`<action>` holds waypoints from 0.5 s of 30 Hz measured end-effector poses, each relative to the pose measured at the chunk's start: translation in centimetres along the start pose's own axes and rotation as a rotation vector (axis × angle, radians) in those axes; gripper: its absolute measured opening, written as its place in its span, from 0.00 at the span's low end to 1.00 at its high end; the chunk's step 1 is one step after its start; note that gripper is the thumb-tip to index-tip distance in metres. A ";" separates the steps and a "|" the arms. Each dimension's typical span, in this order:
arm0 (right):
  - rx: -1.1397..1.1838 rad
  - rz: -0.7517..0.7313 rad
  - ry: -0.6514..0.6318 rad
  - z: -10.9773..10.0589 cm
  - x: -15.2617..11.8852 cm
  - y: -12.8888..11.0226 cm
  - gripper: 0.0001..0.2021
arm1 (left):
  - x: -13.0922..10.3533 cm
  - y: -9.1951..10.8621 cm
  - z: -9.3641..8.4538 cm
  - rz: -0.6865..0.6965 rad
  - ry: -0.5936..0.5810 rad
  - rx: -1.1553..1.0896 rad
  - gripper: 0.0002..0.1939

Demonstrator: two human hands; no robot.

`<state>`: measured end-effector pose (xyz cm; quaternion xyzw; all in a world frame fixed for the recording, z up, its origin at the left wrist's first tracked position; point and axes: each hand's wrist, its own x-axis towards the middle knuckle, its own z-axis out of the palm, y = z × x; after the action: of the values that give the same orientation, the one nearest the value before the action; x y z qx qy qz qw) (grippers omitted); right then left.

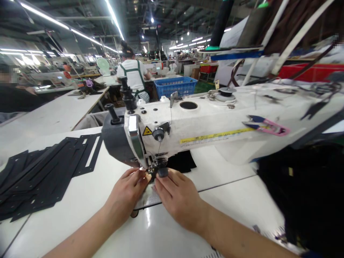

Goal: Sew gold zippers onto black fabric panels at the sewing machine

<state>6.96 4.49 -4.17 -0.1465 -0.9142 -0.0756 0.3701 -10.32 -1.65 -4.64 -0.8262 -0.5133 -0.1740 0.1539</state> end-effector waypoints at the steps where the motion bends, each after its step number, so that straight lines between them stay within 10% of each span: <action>1: -0.015 0.001 0.006 0.2 0.1 0.0 0.10 | -0.1 0.1 0.0 -0.005 -0.008 0.009 0.12; 15: 0.059 0.048 -0.112 1.6 0.4 0.8 0.09 | 0.4 -0.3 0.5 -0.004 0.077 -0.010 0.10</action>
<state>5.92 5.76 -4.96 -0.1616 -0.9316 -0.0312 0.3242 -10.43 -1.03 -4.87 -0.8184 -0.5080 -0.2086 0.1693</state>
